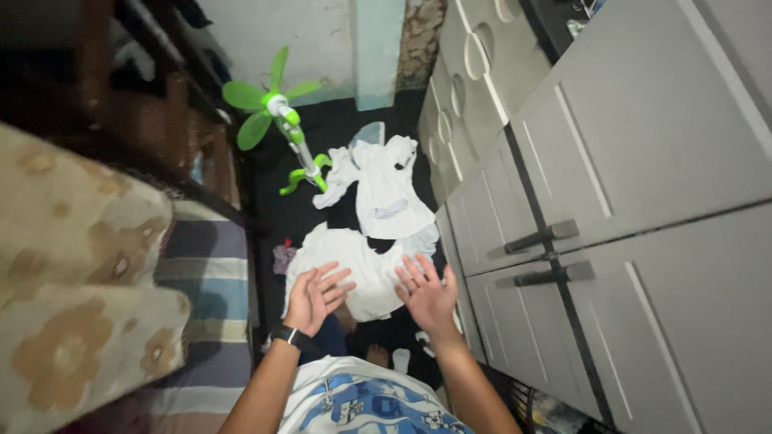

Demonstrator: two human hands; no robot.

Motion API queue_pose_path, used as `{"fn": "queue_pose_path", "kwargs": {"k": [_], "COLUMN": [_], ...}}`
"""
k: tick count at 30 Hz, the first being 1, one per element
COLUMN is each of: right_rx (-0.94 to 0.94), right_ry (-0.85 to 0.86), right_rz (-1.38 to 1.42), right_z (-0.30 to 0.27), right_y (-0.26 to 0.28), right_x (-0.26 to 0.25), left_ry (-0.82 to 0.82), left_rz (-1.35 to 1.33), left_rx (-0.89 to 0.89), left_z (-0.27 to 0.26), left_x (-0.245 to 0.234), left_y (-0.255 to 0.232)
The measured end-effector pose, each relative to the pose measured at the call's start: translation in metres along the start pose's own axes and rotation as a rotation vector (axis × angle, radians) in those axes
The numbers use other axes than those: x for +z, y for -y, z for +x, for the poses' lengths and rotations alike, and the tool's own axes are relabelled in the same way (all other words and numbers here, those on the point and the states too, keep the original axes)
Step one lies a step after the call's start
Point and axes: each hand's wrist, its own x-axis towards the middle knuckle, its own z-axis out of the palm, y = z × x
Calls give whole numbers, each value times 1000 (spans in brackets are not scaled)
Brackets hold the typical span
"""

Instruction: The person folds various clothing items, including shirts, pants, and socks, on a dark floor mat. They pick up each item, fold it by hand, and place it into a black laundry basket positioned nearby.

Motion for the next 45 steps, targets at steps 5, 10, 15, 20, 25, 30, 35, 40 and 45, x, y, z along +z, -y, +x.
{"fn": "queue_pose_path", "kwargs": {"k": [5,10,15,20,25,30,35,40,45], "right_rx": [21,131,257,268,373,507,629,620,182], "right_ry": [40,122,181,262,423,423,361,50,249], "right_rz": [20,-425,-395,-151,-113,-279,-449,-746,-1488], "right_z": [48,125,233,278,311,364,471,604,752], "right_y": [-6,-18,-56,-38,-4,17,54,94,118], "right_x": [31,59,109,159,211,221,199,142,59], "left_ry": [-73,34,254,319,437,252,191,-115,-223], "left_rz": [-257,-510,-587,-805,-786,-719,-854,-547,-398], "left_rx": [167,321,204,181,110,158,198,196,95], "left_z": [90,212,322,384,399,440,503,567,644], "left_x": [1,-1,19,54,78,78,61,44,-1], "left_y": [-19,-49,-87,-138,-188,-238,-264,-254,-215]}}
